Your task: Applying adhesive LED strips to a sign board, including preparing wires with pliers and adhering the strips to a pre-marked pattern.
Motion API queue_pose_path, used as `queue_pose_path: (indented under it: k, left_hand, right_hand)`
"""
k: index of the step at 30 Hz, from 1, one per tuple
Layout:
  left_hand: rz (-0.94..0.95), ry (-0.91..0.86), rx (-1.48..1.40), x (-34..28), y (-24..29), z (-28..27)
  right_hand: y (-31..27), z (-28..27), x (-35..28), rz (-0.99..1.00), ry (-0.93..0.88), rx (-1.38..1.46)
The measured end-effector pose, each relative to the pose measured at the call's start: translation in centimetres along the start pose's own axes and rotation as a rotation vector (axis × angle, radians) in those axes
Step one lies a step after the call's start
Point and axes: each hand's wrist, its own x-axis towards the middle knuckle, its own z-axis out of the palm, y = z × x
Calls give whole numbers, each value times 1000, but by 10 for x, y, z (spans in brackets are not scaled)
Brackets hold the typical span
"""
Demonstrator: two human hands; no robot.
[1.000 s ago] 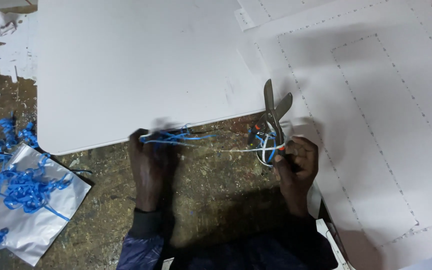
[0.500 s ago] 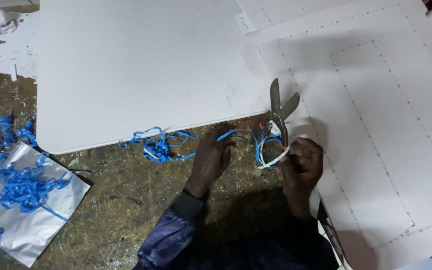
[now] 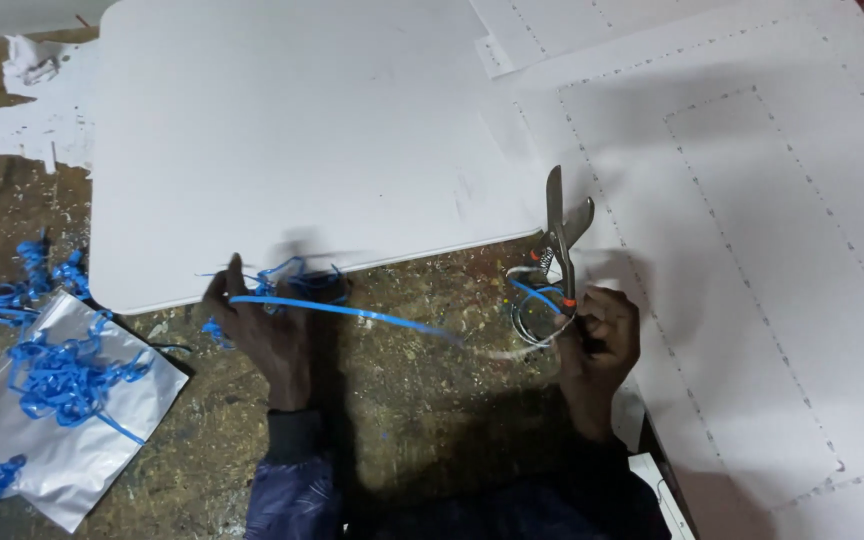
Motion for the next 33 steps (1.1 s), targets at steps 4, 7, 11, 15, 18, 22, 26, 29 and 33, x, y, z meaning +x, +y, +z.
queue_pose_path:
  k: [4,7,11,15,18,22,26,29,33]
  left_hand:
    - [113,-213,-250,-18,61,-3]
    - [266,-630,-395,-33,91,9]
    - [141,-814,-434,-26,128,1]
    - [-174,-562,-748,-33,132,-14]
    - [-198,-434,-750,-22,120,-18]
    - [-187,-392,-798,-33,105,-7]
    - [-129,-412,-771,-33,103,-3]
    - [-111,-461,-760,-31,102,-4]
    - [-123,-525,-782,-34,99,-1]
  right_hand:
    - [8,0,-3,68,-15,64]
    - [10,1,0,156,-8,160]
    - [10,-1,11,304,-68,318]
    - [-14,15,21,450,-132,236]
    - [15,31,36,377,-225,196]
    - [4,83,42,321,-303,127]
    - [48,111,29,-15,-302,-135]
    - [45,115,29,-215,-325,-281]
    - [52,101,21,163,-390,-97]
